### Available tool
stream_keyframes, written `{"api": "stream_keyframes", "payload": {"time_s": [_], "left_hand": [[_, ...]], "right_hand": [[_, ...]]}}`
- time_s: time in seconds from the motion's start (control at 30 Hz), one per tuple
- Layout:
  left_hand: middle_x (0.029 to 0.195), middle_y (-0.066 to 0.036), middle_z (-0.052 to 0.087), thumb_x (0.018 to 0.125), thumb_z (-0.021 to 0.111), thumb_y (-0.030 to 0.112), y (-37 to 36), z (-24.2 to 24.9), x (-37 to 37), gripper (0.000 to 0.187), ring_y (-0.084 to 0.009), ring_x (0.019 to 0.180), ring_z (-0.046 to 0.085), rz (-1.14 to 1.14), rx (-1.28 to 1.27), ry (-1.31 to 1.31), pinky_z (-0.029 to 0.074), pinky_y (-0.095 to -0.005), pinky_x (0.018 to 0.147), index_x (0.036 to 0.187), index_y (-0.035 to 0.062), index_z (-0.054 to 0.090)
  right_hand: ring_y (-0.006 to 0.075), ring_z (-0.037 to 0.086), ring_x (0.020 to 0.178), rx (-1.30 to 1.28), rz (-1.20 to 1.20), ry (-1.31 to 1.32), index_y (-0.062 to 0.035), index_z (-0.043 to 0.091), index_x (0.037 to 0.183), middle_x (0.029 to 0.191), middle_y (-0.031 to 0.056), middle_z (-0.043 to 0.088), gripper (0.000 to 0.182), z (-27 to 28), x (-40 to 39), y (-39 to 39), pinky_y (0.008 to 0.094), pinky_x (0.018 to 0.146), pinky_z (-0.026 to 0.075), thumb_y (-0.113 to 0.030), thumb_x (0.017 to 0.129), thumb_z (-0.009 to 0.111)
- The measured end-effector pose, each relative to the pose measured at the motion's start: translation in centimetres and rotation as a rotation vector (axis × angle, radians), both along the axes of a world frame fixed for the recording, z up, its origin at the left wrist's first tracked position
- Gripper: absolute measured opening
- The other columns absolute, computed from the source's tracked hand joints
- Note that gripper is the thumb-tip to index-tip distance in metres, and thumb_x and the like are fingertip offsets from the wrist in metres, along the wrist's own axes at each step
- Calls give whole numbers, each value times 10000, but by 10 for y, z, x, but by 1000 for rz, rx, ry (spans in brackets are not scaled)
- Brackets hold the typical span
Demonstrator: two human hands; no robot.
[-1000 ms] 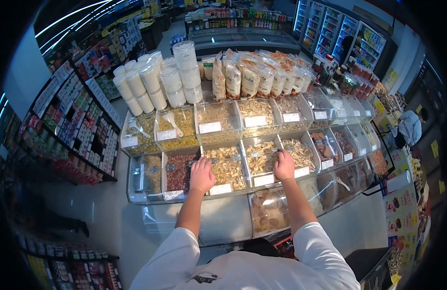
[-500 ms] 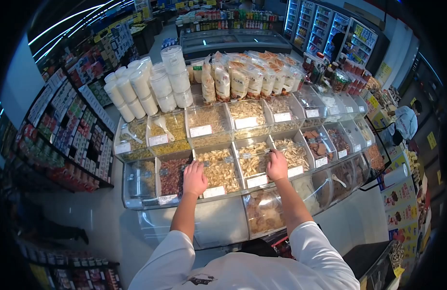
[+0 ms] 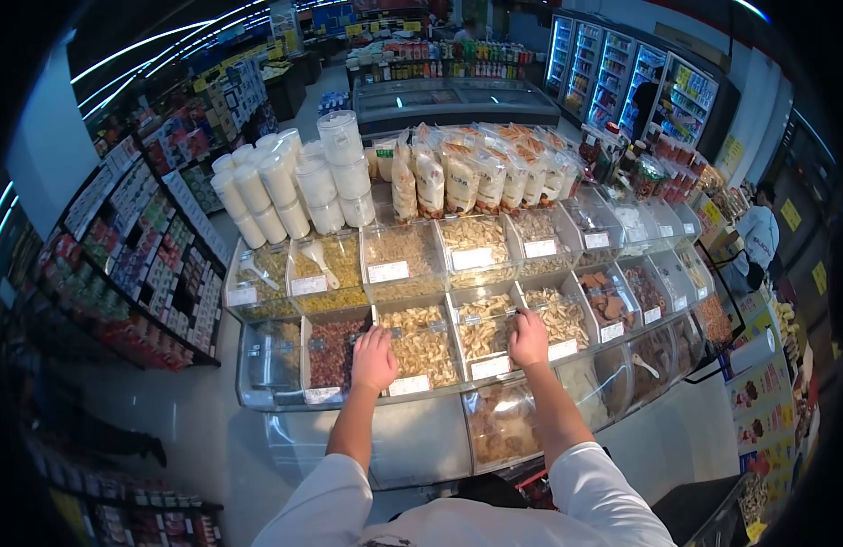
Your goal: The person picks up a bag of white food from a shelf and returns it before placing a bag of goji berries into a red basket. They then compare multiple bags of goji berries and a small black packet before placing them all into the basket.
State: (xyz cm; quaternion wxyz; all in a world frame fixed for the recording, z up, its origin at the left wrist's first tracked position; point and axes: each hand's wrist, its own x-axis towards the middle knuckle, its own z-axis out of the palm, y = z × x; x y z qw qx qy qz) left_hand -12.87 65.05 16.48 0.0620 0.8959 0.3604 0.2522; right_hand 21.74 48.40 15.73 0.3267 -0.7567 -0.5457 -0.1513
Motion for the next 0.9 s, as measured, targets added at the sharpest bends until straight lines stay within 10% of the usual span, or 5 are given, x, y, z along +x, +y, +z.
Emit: {"api": "stream_keyframes", "payload": {"time_s": [0.9], "left_hand": [[1404, -181, 553, 807, 568, 127, -2, 1, -1, 460, -329, 1366, 465, 4, -16, -11, 323, -473, 1163, 1253, 30, 623]], "right_hand": [[374, 567, 1159, -16, -22, 22, -36, 615, 1035, 1253, 150, 616, 300, -4, 1, 0, 469, 1009, 459, -23, 735, 608]]}}
